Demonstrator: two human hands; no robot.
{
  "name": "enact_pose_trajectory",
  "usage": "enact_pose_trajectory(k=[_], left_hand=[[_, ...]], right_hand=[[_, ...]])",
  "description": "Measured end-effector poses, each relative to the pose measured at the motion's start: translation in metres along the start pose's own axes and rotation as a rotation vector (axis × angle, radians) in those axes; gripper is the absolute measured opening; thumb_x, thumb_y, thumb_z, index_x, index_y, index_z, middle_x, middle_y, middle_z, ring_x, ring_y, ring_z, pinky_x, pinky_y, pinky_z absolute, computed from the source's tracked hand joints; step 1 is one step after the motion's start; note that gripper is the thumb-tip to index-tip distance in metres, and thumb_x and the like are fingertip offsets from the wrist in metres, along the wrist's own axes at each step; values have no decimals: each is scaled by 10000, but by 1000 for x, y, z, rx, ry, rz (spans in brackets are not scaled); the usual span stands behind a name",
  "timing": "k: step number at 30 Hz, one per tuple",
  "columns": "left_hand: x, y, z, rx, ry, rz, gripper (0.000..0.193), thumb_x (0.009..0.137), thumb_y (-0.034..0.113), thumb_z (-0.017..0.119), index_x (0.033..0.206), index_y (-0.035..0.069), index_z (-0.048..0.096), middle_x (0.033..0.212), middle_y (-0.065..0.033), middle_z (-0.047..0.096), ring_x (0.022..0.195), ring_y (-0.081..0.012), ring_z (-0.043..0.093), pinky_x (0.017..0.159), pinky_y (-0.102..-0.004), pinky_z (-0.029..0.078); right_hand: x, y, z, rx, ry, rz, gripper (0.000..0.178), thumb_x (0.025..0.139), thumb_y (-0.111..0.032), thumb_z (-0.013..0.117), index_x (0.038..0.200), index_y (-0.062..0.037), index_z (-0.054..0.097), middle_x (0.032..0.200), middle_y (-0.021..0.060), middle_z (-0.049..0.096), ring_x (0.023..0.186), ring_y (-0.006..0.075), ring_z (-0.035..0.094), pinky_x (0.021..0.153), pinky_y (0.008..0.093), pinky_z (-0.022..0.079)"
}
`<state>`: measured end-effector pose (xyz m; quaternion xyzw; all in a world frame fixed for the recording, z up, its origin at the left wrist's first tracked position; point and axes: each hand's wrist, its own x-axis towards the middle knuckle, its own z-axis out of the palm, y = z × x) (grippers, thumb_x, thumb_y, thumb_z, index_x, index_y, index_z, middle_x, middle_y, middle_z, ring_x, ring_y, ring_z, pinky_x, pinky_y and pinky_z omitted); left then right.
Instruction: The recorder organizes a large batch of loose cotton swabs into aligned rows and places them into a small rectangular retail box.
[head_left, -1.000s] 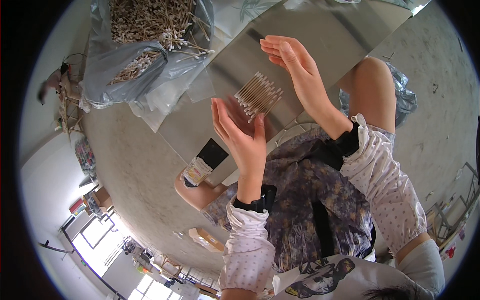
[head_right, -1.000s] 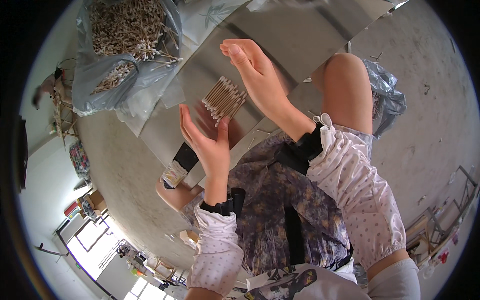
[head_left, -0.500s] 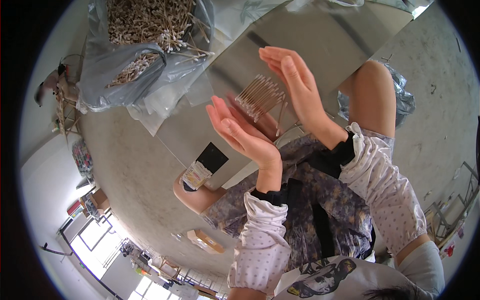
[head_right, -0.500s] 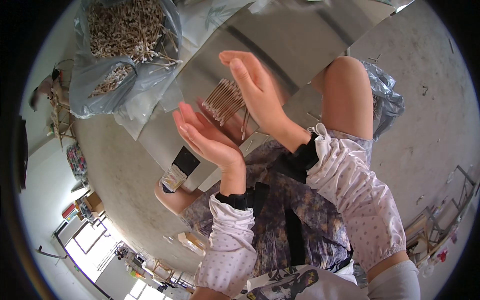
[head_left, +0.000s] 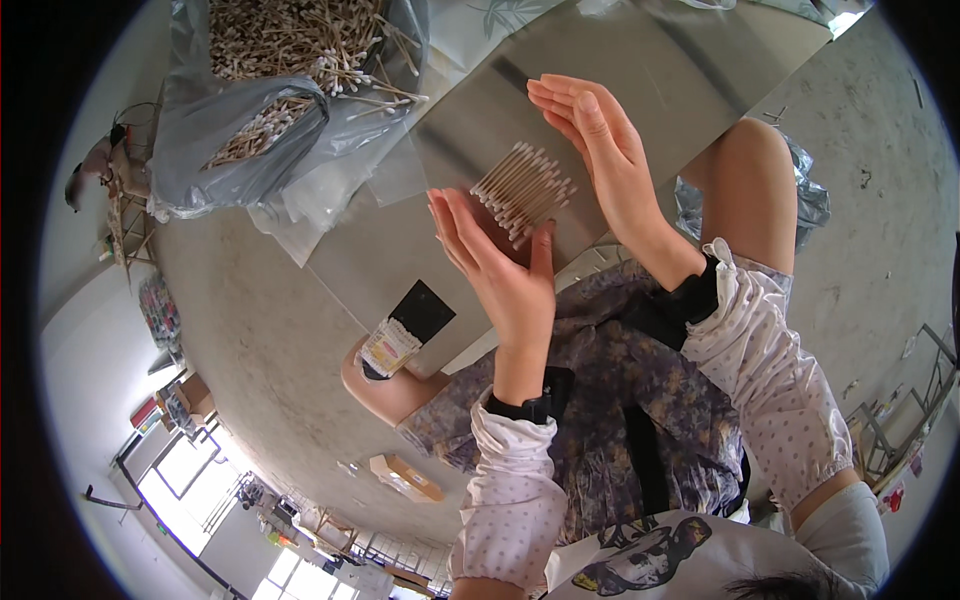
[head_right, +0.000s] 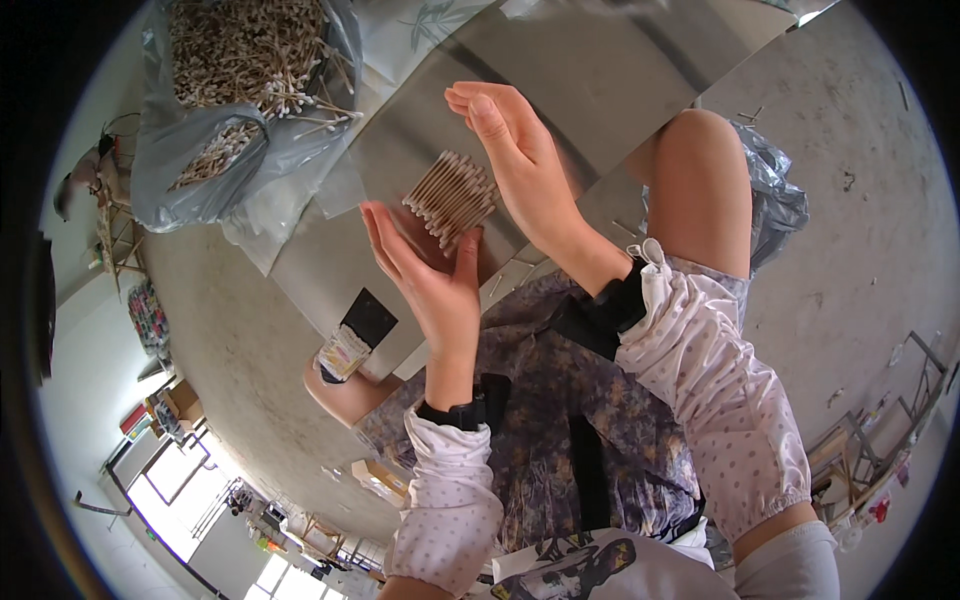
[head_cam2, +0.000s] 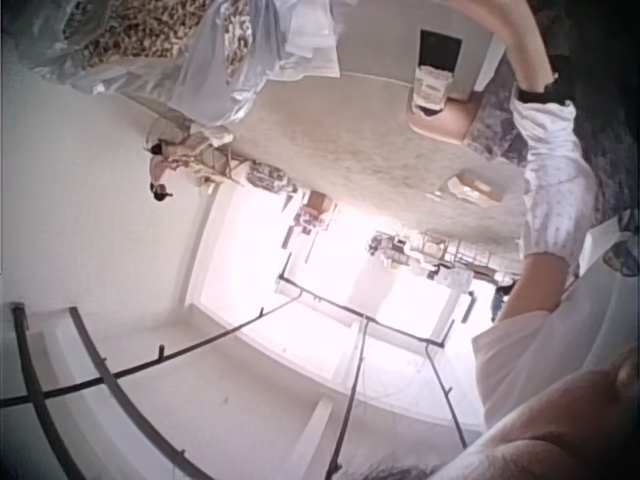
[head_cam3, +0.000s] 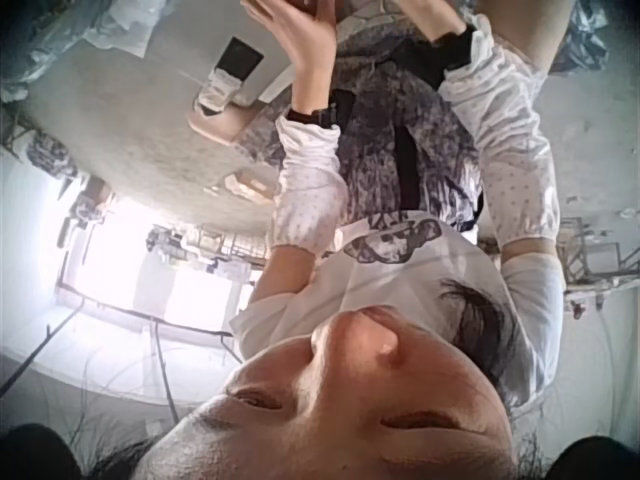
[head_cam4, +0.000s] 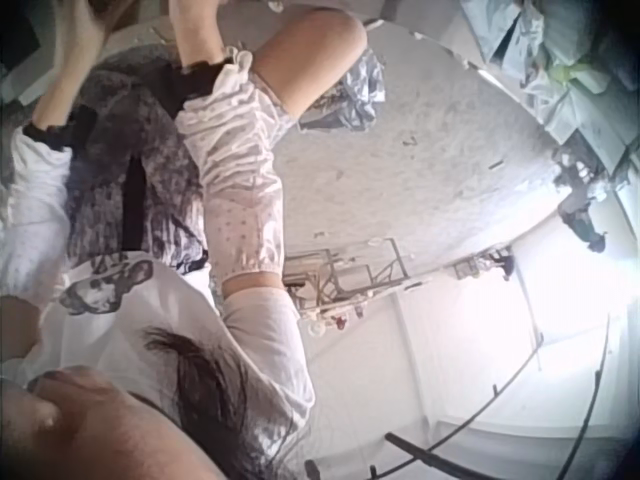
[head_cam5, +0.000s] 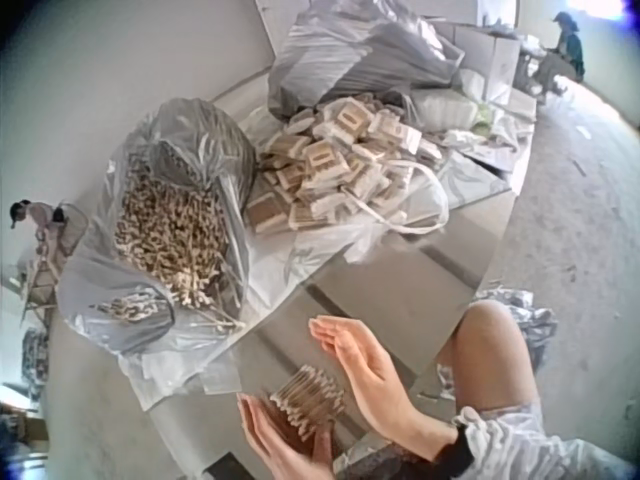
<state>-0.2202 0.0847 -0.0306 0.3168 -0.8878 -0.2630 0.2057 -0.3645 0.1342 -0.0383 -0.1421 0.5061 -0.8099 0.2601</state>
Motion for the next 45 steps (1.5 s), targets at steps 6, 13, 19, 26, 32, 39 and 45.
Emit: enact_pose_trajectory(k=[6,13,19,26,32,39,45], left_hand=[[13,10,4,-545,110,-208,761,995,290,588,1535,-28,157,1598,-235,150,1484,-362,193,1194,-489,203],[25,32,19,-930,283,-415,669,1073,434,285,1517,-51,158,1575,-191,277,1478,-292,221,1213,-428,186],[36,13,12,-951,421,-438,746,1052,518,290,1517,-47,145,1575,-207,253,1474,-312,219,1213,-435,179],[48,15,14,-1045,251,-416,794,1033,579,288,1528,-24,139,1587,-199,221,1469,-325,219,1215,-442,174],[29,1,1,-1031,334,-363,786,1041,546,306,1533,-39,126,1588,-188,238,1472,-328,231,1216,-425,162],[1,3,-29,-351,241,-182,778,1029,454,423,1531,-62,129,1605,-253,136,1496,-376,143,1201,-484,163],[-21,6,-26,291,-158,53,1154,842,651,636,1538,-78,71,1600,-307,63,1491,-461,73,1180,-563,146]], right_hand=[[-1,-1,-1,9,15,20,474,1059,-382,444,1278,27,544,1269,128,596,1225,196,537,1068,334,391],[-15,12,13,-27,-44,43,464,1060,-383,441,1270,15,557,1269,120,596,1230,191,529,1063,321,386],[6,9,6,102,25,-8,468,1060,-384,438,1270,18,554,1268,124,594,1251,194,517,1076,324,377],[1,17,20,60,-93,43,492,1065,-393,420,1281,32,541,1286,133,588,1257,207,518,1081,333,376],[6,5,17,295,-13,166,526,1067,-423,384,1299,30,518,1301,153,588,1250,229,538,1092,355,388],[31,-37,-35,372,159,20,600,1060,-472,349,1280,63,507,1251,201,617,1197,286,581,1027,395,451],[35,-42,-71,233,308,-23,451,1058,-355,432,1236,44,544,1229,184,633,1139,262,617,955,367,481]])
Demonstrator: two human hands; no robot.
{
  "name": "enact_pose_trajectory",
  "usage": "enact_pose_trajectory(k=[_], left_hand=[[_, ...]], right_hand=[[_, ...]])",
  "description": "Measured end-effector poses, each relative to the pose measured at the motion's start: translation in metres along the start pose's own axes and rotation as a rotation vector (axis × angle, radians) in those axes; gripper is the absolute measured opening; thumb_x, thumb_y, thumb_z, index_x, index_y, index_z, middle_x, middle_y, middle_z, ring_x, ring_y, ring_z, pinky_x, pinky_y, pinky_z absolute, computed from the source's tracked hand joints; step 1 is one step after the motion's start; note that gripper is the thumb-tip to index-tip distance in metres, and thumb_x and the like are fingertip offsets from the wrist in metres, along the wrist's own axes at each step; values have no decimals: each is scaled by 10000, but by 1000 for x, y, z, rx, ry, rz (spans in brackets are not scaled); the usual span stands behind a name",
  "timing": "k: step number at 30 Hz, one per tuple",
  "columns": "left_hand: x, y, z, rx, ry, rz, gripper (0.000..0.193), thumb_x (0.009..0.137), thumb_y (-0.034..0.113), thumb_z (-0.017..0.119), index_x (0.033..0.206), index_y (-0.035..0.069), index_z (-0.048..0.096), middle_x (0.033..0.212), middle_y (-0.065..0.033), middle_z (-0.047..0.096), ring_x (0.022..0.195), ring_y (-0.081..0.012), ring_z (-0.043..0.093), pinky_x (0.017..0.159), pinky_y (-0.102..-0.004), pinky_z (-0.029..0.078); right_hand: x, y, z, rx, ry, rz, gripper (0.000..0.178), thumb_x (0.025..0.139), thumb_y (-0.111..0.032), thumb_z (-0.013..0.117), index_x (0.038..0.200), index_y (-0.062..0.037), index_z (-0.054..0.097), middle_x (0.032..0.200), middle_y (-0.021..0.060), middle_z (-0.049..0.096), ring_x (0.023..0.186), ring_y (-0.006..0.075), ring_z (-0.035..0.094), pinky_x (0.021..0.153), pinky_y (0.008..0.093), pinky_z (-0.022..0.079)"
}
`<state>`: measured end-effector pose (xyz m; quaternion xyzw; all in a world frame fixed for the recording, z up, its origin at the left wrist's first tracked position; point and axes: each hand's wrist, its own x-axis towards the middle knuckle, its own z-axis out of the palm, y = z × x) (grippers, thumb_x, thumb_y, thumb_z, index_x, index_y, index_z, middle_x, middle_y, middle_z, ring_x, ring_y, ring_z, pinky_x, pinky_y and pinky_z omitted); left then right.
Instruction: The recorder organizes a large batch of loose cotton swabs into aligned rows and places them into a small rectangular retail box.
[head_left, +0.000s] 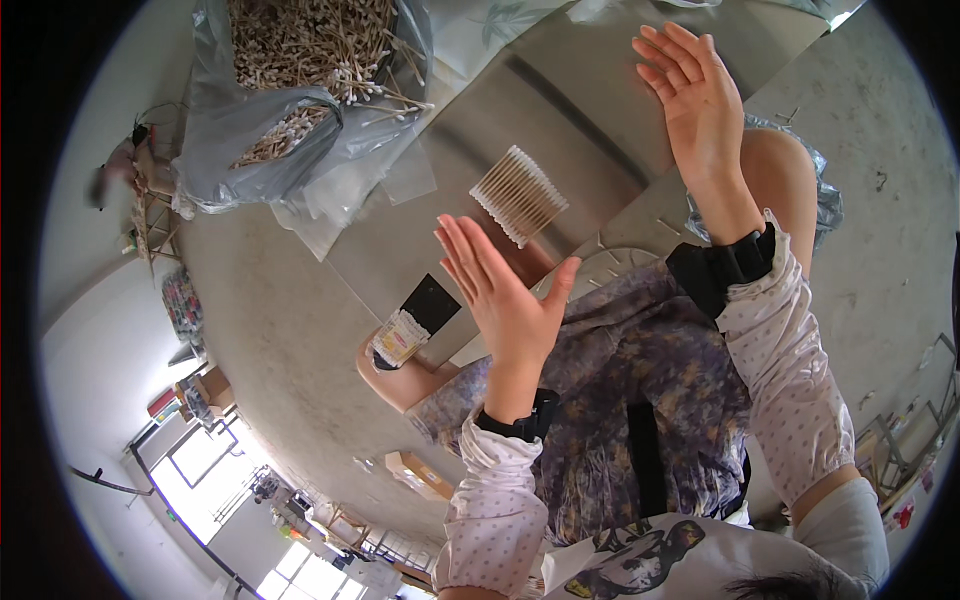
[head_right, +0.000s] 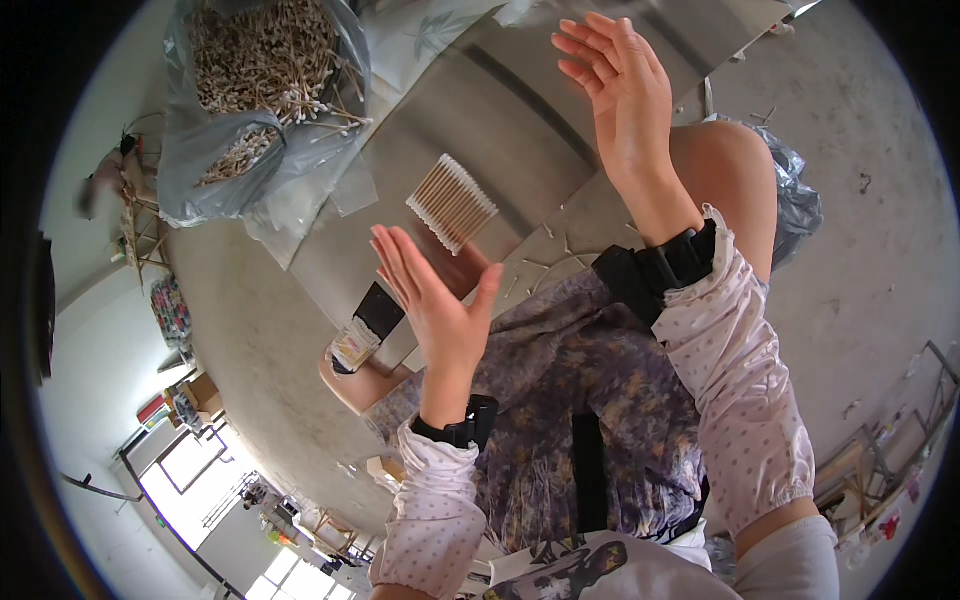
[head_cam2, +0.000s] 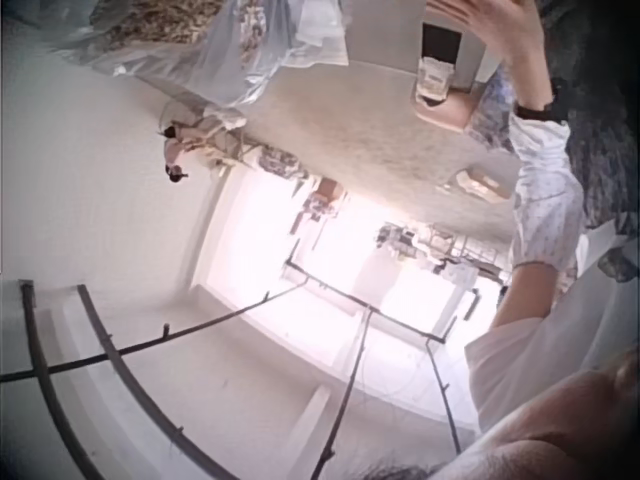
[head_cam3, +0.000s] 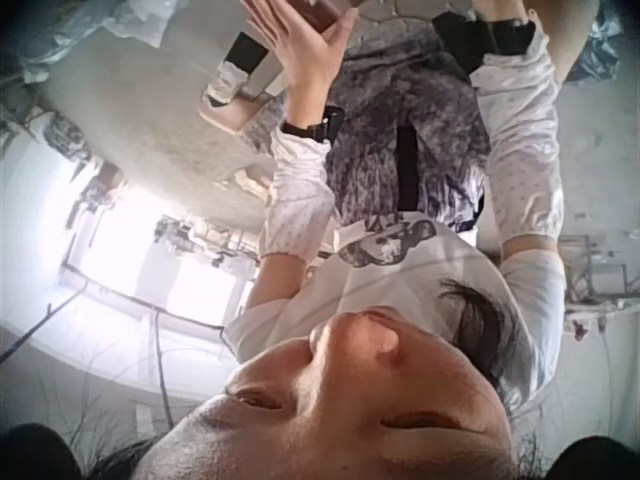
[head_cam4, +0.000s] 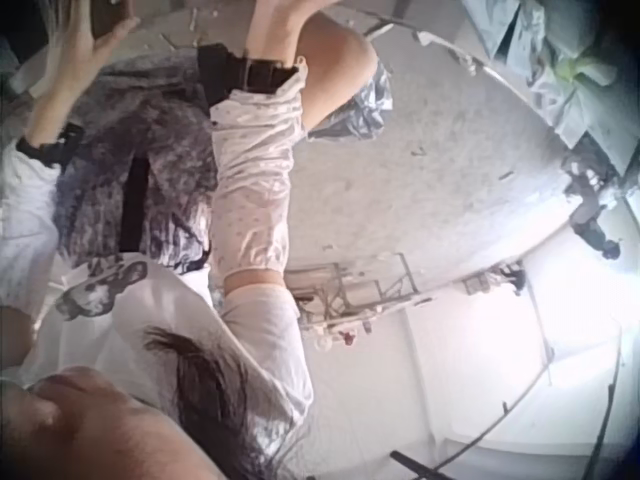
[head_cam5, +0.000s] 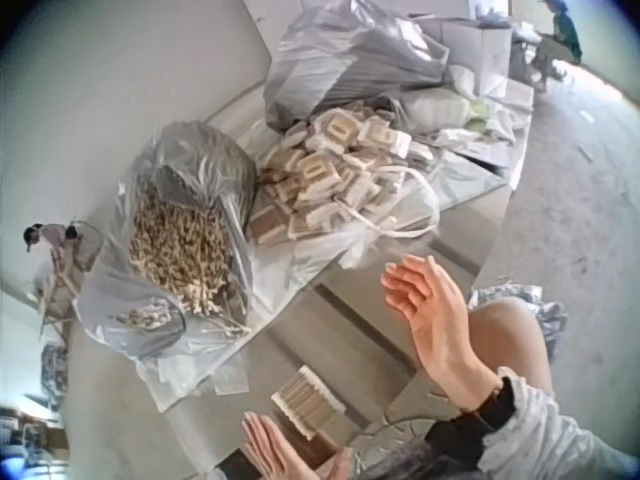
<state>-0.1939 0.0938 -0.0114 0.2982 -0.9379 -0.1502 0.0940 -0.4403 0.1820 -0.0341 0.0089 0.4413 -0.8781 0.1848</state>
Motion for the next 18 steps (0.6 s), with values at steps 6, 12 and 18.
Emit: enact_pose_trajectory(k=[6,12,18], left_hand=[[22,21,13,160,-121,-41,1213,794,626,702,1509,-130,77,1587,-335,64,1496,-443,64,1190,-553,131],[25,17,33,217,-96,-16,1221,800,677,652,1492,-157,89,1570,-354,104,1484,-460,102,1198,-530,141],[26,19,38,233,-64,-1,1212,811,714,603,1490,-156,102,1560,-358,132,1480,-459,123,1201,-512,150]], right_hand=[[-2,1,-3,-14,-55,28,311,1018,-219,504,1215,9,576,1160,151,673,1050,230,658,895,332,498],[-17,11,12,-281,-334,14,258,951,-46,477,1164,8,614,1099,98,689,1011,171,656,863,291,490],[-29,17,13,-736,-529,-32,247,809,36,481,853,-62,703,900,79,673,879,197,636,766,309,498]])
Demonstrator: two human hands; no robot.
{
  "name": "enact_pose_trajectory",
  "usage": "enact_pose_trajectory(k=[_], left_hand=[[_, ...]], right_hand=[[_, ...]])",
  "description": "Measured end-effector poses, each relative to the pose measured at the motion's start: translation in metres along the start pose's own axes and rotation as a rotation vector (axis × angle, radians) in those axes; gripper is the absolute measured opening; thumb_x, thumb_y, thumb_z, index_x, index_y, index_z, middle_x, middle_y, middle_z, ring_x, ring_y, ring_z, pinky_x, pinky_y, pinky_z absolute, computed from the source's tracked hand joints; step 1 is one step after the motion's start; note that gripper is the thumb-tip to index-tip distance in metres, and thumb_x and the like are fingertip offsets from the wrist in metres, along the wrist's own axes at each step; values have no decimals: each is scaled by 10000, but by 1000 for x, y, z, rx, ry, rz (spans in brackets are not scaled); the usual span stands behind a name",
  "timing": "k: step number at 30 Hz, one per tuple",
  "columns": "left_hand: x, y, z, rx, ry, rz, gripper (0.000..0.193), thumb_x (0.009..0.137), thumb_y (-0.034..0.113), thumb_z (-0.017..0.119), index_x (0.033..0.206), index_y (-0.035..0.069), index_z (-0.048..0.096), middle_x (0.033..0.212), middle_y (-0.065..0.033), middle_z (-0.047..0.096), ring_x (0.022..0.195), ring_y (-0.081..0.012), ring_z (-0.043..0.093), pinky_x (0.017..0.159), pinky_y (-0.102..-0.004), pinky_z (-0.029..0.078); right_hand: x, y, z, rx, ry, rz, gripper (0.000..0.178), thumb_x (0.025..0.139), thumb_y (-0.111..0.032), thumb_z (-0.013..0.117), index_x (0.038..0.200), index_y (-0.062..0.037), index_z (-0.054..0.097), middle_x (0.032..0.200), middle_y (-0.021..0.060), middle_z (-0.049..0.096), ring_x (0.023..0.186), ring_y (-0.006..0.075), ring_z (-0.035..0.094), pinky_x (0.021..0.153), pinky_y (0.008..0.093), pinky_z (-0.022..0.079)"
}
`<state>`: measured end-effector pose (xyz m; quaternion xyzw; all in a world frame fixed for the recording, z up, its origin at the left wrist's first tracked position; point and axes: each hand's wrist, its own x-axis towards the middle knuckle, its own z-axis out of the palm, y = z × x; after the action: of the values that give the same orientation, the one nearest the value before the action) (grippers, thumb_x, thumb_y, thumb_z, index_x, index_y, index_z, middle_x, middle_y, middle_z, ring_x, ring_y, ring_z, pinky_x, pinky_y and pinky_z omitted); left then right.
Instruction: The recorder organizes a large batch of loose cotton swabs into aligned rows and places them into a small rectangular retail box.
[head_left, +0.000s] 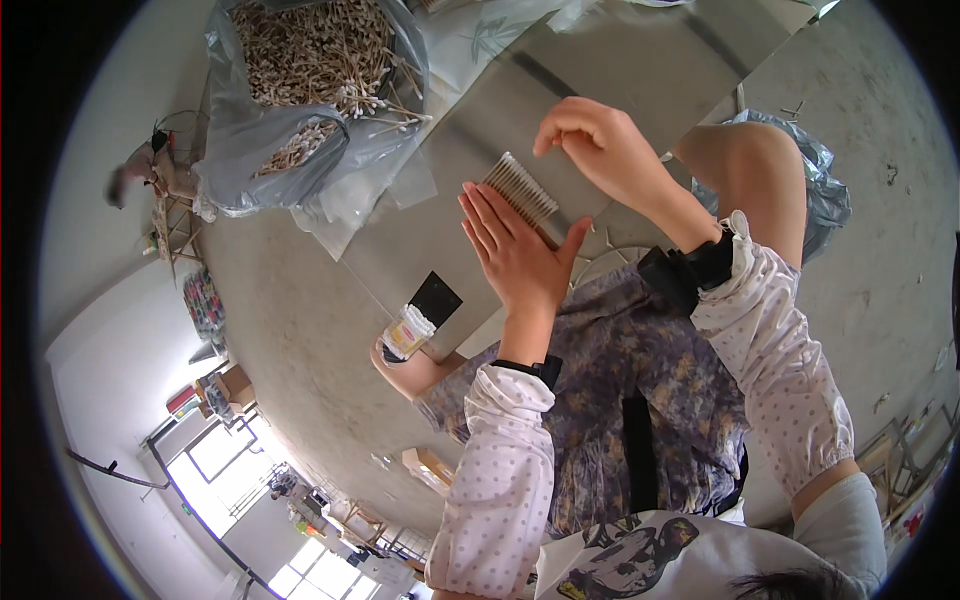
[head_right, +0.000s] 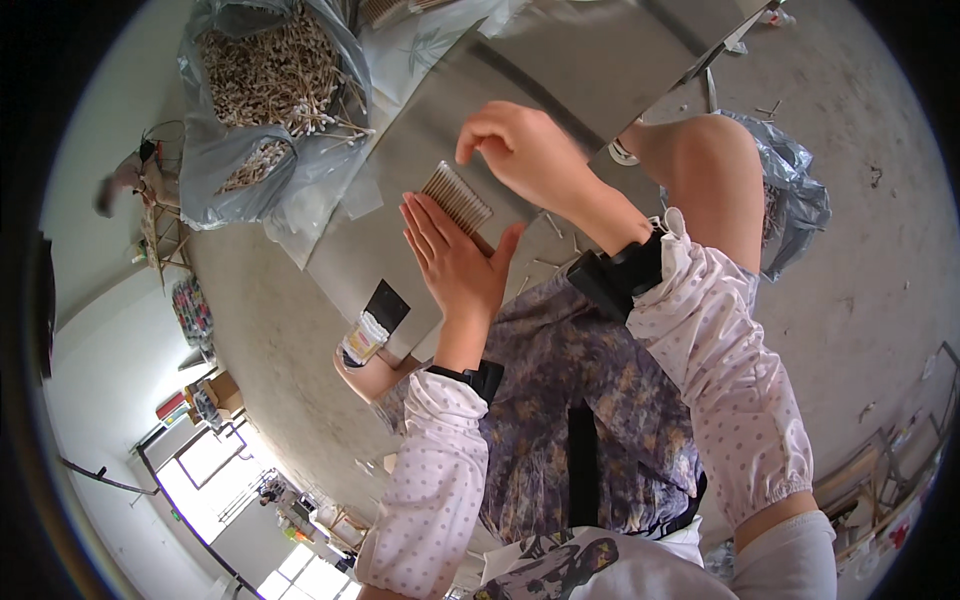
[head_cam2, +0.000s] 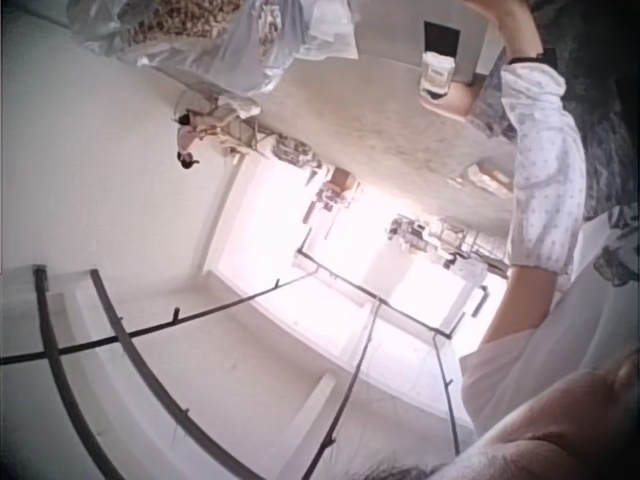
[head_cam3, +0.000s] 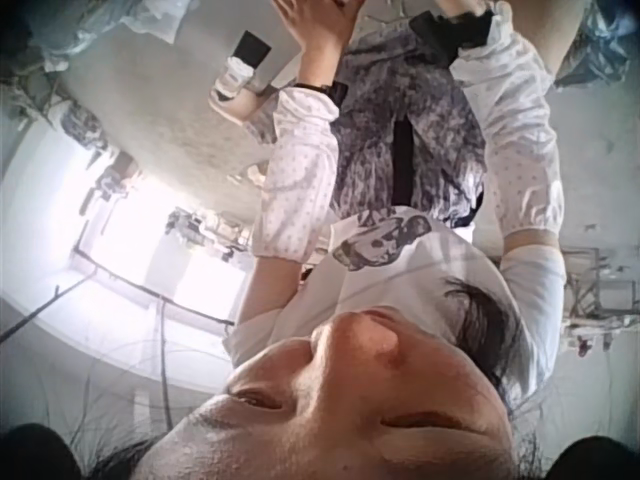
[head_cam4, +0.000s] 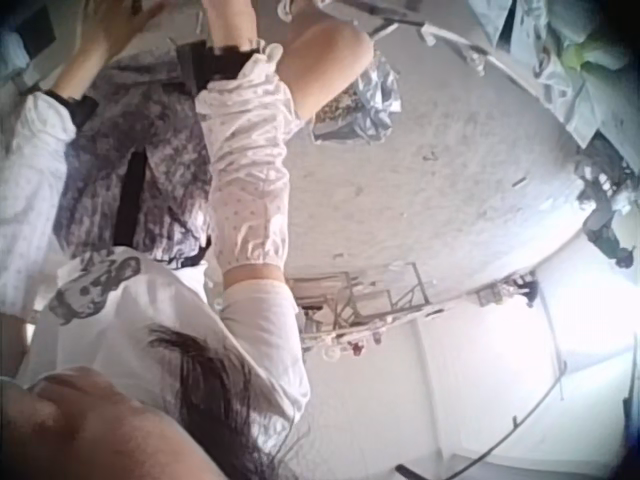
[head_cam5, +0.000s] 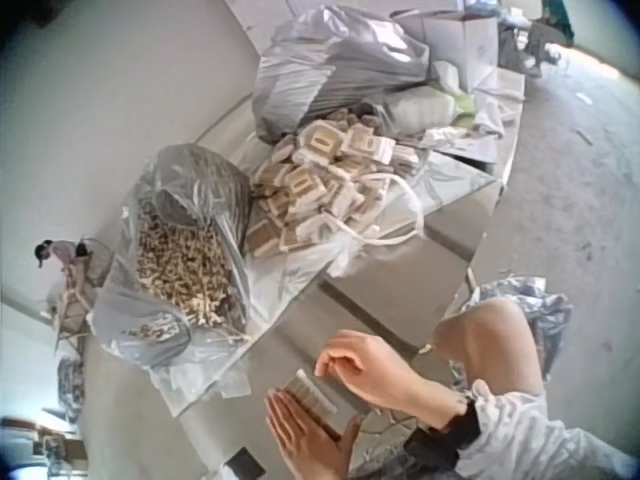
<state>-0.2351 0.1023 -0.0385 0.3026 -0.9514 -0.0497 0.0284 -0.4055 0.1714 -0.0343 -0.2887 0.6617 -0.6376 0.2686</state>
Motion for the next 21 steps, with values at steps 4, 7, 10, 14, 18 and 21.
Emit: enact_pose_trajectory(k=[4,7,10,14,18,21], left_hand=[[0,-3,0,13,28,-2,1211,810,714,607,1485,-162,115,1558,-350,152,1482,-448,134,1200,-507,156],[1,-2,1,9,41,-10,1210,805,709,618,1481,-165,126,1557,-341,167,1482,-440,147,1196,-506,175],[1,-2,3,5,60,-14,1210,796,707,630,1481,-161,139,1556,-335,179,1480,-437,161,1188,-510,198],[1,-1,7,6,78,-17,1212,787,712,636,1479,-158,154,1556,-331,187,1478,-437,171,1183,-515,215],[1,-2,7,51,87,-15,1232,778,761,591,1473,-166,171,1551,-331,204,1476,-432,183,1183,-510,218],[1,-1,7,27,103,-17,1213,776,726,634,1475,-155,181,1553,-326,206,1477,-425,189,1183,-515,219]], right_hand=[[-7,8,7,-389,-160,-266,134,761,-10,555,692,-53,661,812,40,638,916,248,592,771,383,506],[-10,9,8,-477,-211,-315,143,737,-2,564,654,-62,664,810,37,636,906,235,592,796,363,502],[-11,9,8,-498,-215,-322,151,723,-5,574,623,-69,666,803,32,632,895,232,586,811,354,497],[-12,10,8,-518,-226,-331,142,714,-26,593,610,-78,676,806,24,631,892,222,579,841,333,484],[-12,7,8,-547,-251,-336,135,704,-43,606,599,-85,679,810,12,630,890,214,578,865,321,474],[-12,8,7,-540,-252,-366,181,717,19,561,609,-73,673,835,12,611,880,215,559,815,341,496]])
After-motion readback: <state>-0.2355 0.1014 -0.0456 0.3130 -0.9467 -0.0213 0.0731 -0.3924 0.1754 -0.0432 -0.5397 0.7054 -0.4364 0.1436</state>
